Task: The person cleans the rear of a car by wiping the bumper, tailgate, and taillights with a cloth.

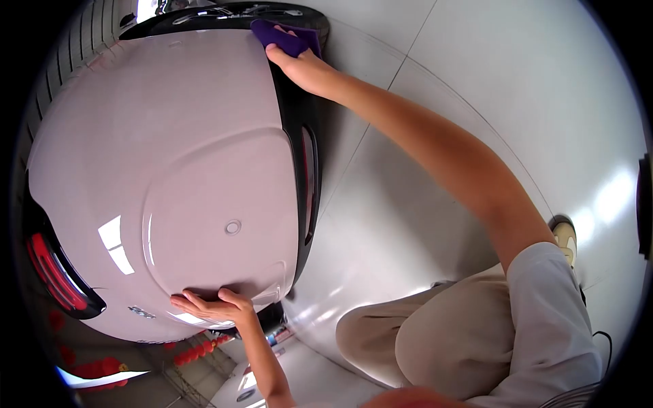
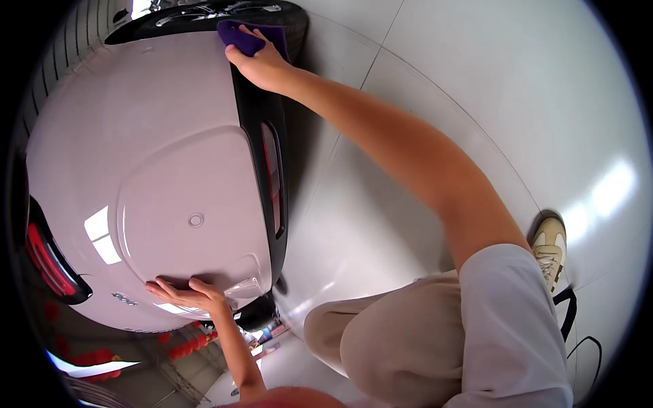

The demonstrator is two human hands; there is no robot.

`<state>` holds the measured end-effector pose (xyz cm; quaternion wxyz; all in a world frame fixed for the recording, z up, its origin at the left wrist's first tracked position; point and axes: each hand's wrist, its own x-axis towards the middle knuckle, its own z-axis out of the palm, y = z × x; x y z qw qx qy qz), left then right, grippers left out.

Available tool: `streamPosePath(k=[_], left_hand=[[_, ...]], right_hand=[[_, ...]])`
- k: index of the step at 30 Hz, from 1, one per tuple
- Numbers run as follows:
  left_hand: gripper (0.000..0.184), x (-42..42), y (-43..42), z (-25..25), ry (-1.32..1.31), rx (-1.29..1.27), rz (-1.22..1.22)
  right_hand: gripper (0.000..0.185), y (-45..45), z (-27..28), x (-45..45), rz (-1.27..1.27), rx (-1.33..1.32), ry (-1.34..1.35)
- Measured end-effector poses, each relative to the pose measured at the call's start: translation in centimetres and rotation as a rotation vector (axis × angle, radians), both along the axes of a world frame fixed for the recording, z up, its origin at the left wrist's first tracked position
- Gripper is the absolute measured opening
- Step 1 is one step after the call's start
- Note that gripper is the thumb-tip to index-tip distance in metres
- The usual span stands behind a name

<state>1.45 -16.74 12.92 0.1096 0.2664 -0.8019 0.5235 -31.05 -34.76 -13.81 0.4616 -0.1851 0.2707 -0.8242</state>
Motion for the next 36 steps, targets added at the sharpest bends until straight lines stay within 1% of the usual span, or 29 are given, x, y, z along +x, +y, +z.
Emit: streamPosePath(k=[2,3,4,6,7,8,10,11,13,14,16,17,18,20,22,23,25,26,29,31,32,33,35,36], left_hand=[[0.067,-0.2,-1.3,-1.3,0.096,0.022,-0.072],[0.068,0.6,-0.4,-0.2,0.063,0.013,-0.072],[0.068,0.6,-1.0,-0.4,0.039,-0.045,-0.063],[0.068,-0.3,-0.7,-0.9,0.010,-0.071,-0.025],[0.068,-0.3,-1.0,-0.6,0.015,-0.026,-0.067],[0.069,-0.1,-1.2,-0.7,0.038,-0.010,-0.047],[0.069,0.7,-1.0,-1.0,0.046,-0.006,-0.035],[0.069,1.4,-0.9,-1.2,0.054,-0.007,-0.028],[0.069,2.4,-0.5,-1.4,0.056,-0.012,-0.031],[0.069,2.7,-0.6,-1.4,0.058,-0.003,-0.024],[0.069,3.5,-0.4,-1.4,0.046,0.000,-0.015],[0.069,3.6,-0.4,-1.3,0.042,0.007,-0.010],[0.069,3.6,-0.5,-1.1,0.040,0.007,-0.012],[0.069,3.8,-0.5,-1.2,0.045,0.004,-0.010],[0.069,3.9,-0.4,-1.2,0.054,0.004,-0.009],[0.069,3.8,-0.5,-1.4,0.054,0.005,-0.011],[0.069,3.8,-0.3,-1.4,0.056,0.004,-0.012],[0.069,3.8,-0.5,-1.6,0.056,0.007,-0.019],[0.069,3.9,-0.5,-1.6,0.061,0.017,-0.023],[0.069,4.0,-0.6,-1.7,0.064,0.018,-0.025],[0.069,4.0,-0.6,-1.7,0.063,0.021,-0.026],[0.069,4.2,-0.5,-1.6,0.063,0.021,-0.021],[0.069,4.2,-0.7,-1.5,0.062,0.022,-0.024],[0.069,4.2,-0.6,-1.4,0.058,0.019,-0.021]], right_hand=[[0.075,2.4,-1.2,2.3,-0.051,0.012,0.027],[0.074,5.8,-0.4,4.7,-0.064,-0.025,0.061],[0.074,6.8,-1.6,5.7,-0.074,-0.040,0.096],[0.077,9.6,-2.4,7.0,-0.014,-0.094,0.054],[0.079,13.1,-2.5,8.9,0.039,-0.110,0.107],[0.081,15.7,-2.8,10.1,0.084,-0.138,0.169],[0.084,16.1,-2.7,9.3,0.151,-0.129,0.187],[0.083,14.8,-2.7,9.9,0.050,-0.124,0.174],[0.081,11.9,-3.1,10.6,-0.134,-0.083,0.260],[0.075,8.1,-2.3,7.0,-0.164,-0.017,0.177],[0.069,2.3,-3.7,4.2,-0.176,-0.023,0.177],[0.068,0.3,-3.8,2.4,-0.123,-0.066,0.087],[0.068,-0.4,-2.4,1.4,-0.091,0.003,-0.037],[0.069,0.3,-2.2,1.8,-0.137,0.045,0.039],[0.070,3.1,-2.5,4.0,-0.168,-0.005,0.139],[0.071,5.4,-2.6,5.6,-0.142,-0.044,0.109],[0.076,10.9,-3.1,7.6,0.006,-0.109,0.039],[0.078,14.1,-3.3,8.4,0.147,-0.189,-0.159],[0.078,18.4,-3.5,8.4,0.369,-0.143,0.025],[0.079,18.0,-3.7,9.4,0.304,-0.102,0.162],[0.076,16.2,-3.7,10.6,0.160,-0.130,-0.014],[0.075,14.0,-3.3,10.2,0.183,-0.123,-0.193],[0.072,7.4,-4.1,8.1,0.214,-0.126,-0.391],[0.068,5.4,-4.5,6.1,0.249,-0.103,-0.375]])
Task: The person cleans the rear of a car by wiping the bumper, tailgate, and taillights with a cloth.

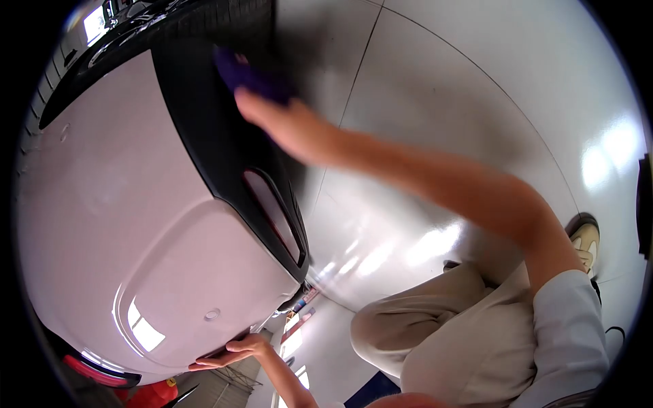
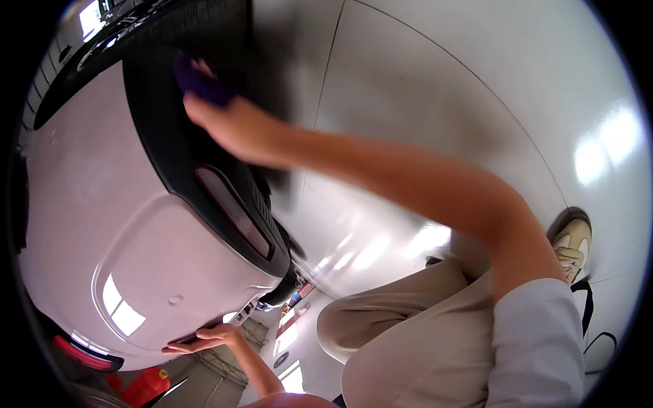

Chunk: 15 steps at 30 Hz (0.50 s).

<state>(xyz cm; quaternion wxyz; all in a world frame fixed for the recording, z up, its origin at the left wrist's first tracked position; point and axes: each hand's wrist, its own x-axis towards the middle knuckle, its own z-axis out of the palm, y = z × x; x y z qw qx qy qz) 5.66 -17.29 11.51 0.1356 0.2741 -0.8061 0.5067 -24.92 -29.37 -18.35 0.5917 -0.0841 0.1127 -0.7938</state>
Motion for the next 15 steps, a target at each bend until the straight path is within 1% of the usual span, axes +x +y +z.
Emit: streamPosePath(k=[2,3,6,8,9,11,12,13,15], left_hand=[[0.069,0.1,-0.2,0.1,-0.002,0.003,-0.003],[0.069,0.1,-0.1,0.2,-0.004,0.003,-0.005],[0.069,0.2,0.3,0.4,-0.011,0.003,0.001],[0.069,0.1,0.4,0.3,-0.007,-0.006,0.004],[0.069,0.1,0.1,0.1,0.001,-0.004,0.002],[0.070,0.0,0.0,0.0,0.002,-0.006,-0.006],[0.070,0.0,0.0,0.0,0.002,-0.004,-0.007],[0.070,0.0,0.0,-0.1,0.004,-0.004,-0.007],[0.070,0.0,-0.1,-0.1,0.002,0.004,-0.011]], right_hand=[[0.059,-2.6,-0.2,-4.2,0.080,0.050,0.080],[0.054,-2.6,0.7,-4.9,0.006,0.102,0.099],[0.043,-1.6,1.6,-4.6,-0.045,0.121,0.087],[0.050,2.2,1.5,-4.3,0.231,0.100,0.090],[0.055,3.9,1.6,-2.6,0.145,0.032,0.003],[0.065,6.7,1.0,0.4,0.005,-0.061,0.063],[0.069,7.8,0.9,0.3,-0.049,-0.085,0.212],[0.068,8.2,1.1,0.4,-0.014,-0.128,0.086],[0.066,5.0,1.3,0.3,-0.059,-0.080,0.075]])
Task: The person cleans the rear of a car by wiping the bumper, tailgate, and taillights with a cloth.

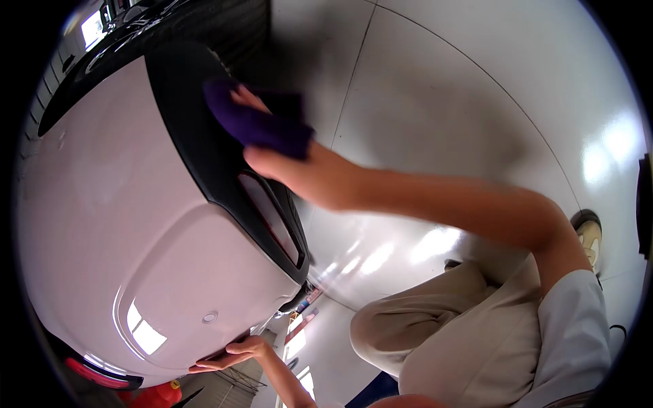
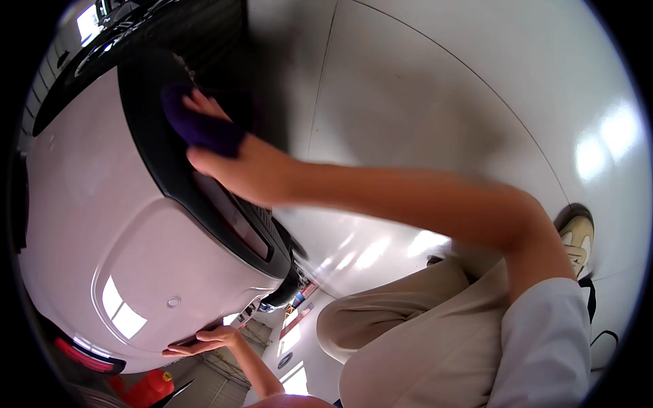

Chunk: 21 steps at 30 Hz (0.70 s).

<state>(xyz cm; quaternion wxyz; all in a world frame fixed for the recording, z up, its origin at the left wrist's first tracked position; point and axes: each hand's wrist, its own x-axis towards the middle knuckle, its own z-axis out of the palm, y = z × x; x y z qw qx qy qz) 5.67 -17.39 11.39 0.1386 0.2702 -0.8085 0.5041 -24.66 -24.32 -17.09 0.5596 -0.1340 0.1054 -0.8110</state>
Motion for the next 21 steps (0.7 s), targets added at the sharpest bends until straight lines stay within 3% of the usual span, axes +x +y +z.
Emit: streamPosePath(k=[2,3,4,5,7,9,11,14,19,21], left_hand=[[0.070,-0.1,0.0,-0.2,0.000,0.006,-0.001],[0.070,0.0,0.1,0.0,0.001,0.010,0.001],[0.070,0.0,0.0,0.1,-0.010,0.018,-0.006],[0.070,0.1,0.0,0.0,-0.010,0.018,-0.005],[0.070,0.1,0.1,0.0,-0.003,0.014,0.005],[0.070,0.1,0.0,-0.1,0.005,0.010,0.007],[0.070,0.1,-0.1,-0.1,0.004,0.008,0.004],[0.070,0.0,0.0,0.3,-0.015,0.013,0.005],[0.070,-0.2,-0.3,0.2,-0.027,0.023,-0.005],[0.070,-0.3,-0.1,0.2,-0.029,0.018,-0.001]], right_hand=[[0.064,-3.6,-1.5,-4.0,0.304,0.044,0.005],[0.070,-5.3,-1.8,-5.6,0.268,0.179,0.134],[0.071,-9.3,-2.1,-6.6,0.247,0.171,-0.081],[0.075,-10.6,-2.6,-5.9,0.221,0.177,-0.050],[0.079,-8.8,-2.2,-5.8,0.222,0.331,0.077],[0.079,-7.0,-2.6,-6.2,0.273,0.213,0.031],[0.075,-5.0,-3.5,-4.9,0.299,0.263,0.147],[0.065,-4.5,-3.8,-3.5,0.308,0.273,-0.019],[0.063,-11.6,-4.1,-6.2,0.249,0.129,-0.275],[0.064,-11.6,-3.1,-6.4,0.235,0.237,-0.186]])
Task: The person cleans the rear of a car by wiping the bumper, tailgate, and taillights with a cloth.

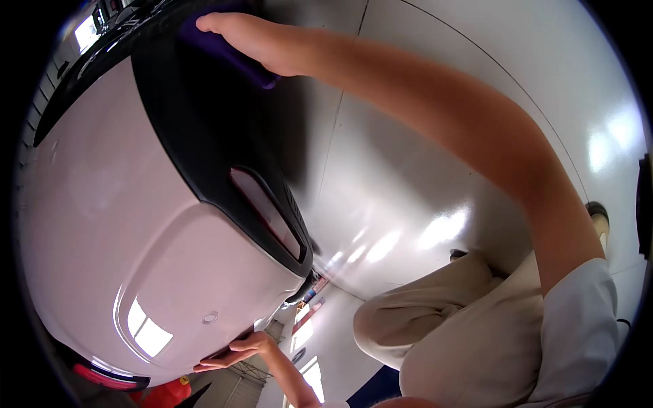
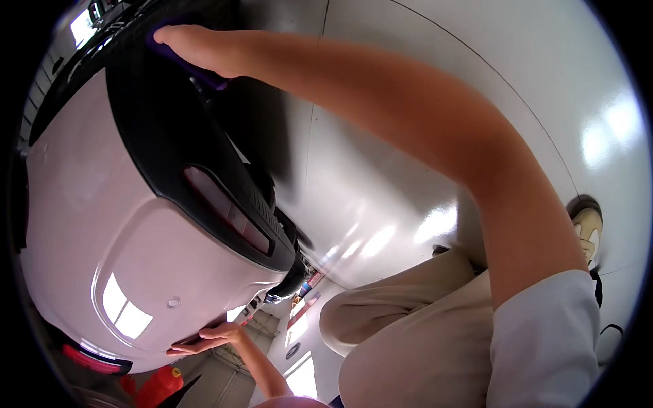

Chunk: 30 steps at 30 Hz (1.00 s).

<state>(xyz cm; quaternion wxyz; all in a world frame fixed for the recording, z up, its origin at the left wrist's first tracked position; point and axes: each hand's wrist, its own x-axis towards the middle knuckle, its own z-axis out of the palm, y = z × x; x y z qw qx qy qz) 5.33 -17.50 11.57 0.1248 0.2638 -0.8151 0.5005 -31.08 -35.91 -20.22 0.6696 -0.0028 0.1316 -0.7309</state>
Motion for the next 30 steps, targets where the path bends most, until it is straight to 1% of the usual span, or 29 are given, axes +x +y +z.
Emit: streamPosePath(k=[1,2,4,5,7,8,10,11,12,13,14,15,17,19,20,21,22,24,28,30], left_hand=[[0.070,0.0,0.0,0.0,0.004,0.001,0.002],[0.070,-0.1,0.0,-0.1,0.009,0.001,0.002],[0.070,0.0,0.0,-0.4,0.019,-0.007,0.004],[0.070,-0.1,0.0,-0.5,0.015,-0.004,0.005],[0.070,-0.1,0.0,-0.4,0.013,0.000,0.006],[0.070,-0.2,0.1,-0.3,0.006,0.003,0.007],[0.070,-0.2,0.0,-0.3,0.006,0.002,0.007],[0.070,-0.2,0.0,-0.3,0.008,-0.002,0.005],[0.070,-0.3,0.1,-0.3,0.010,-0.003,0.006],[0.070,-0.2,0.1,-0.3,0.011,-0.004,0.005],[0.070,-0.3,0.1,-0.4,0.011,-0.003,0.003],[0.070,-0.3,0.1,-0.4,0.014,0.000,0.003],[0.070,-0.1,0.2,-0.4,0.015,-0.006,0.006],[0.070,-0.2,0.2,-0.5,0.015,-0.003,0.006],[0.070,-0.2,0.2,-0.5,0.011,-0.002,0.007],[0.070,-0.2,0.2,-0.5,0.007,0.000,0.007],[0.070,-0.2,0.2,-0.4,0.003,0.001,0.007],[0.070,-0.4,0.1,-0.3,-0.006,0.004,0.006],[0.070,-0.6,-0.1,-0.3,-0.005,0.009,0.001],[0.070,-1.1,0.1,-0.1,-0.017,0.012,-0.005]], right_hand=[[0.065,0.2,0.4,-0.2,-0.003,0.104,0.114],[0.065,0.8,0.3,0.0,-0.003,0.104,0.122],[0.070,3.0,-0.6,0.7,0.005,-0.052,0.254],[0.083,4.9,-0.9,0.8,0.063,-0.088,0.296],[0.085,8.4,-1.6,2.1,0.169,-0.088,0.198],[0.085,10.4,-1.7,2.8,0.170,-0.084,0.190],[0.079,13.3,-1.6,3.4,0.286,0.111,0.214],[0.079,13.7,-1.8,3.3,0.281,0.110,0.219],[0.076,14.0,-1.9,3.4,0.317,0.211,0.174],[0.073,14.1,-2.1,3.6,0.354,0.313,0.125],[0.073,13.4,-2.7,4.2,0.352,0.316,0.127],[0.070,11.8,-3.8,5.0,0.225,0.289,0.033],[0.068,10.1,-2.6,4.0,0.067,0.268,-0.067],[0.067,6.9,-1.8,2.8,0.005,0.128,0.004],[0.070,4.0,-1.1,3.0,-0.070,0.233,0.107],[0.074,5.1,0.6,0.6,-0.064,0.133,0.226],[0.076,3.5,1.2,0.4,-0.105,0.172,0.351],[0.077,1.1,1.6,-0.2,-0.022,0.112,0.317],[0.077,3.8,0.8,1.7,-0.068,0.124,0.292],[0.077,6.9,-0.1,2.4,0.111,-0.031,0.225]])
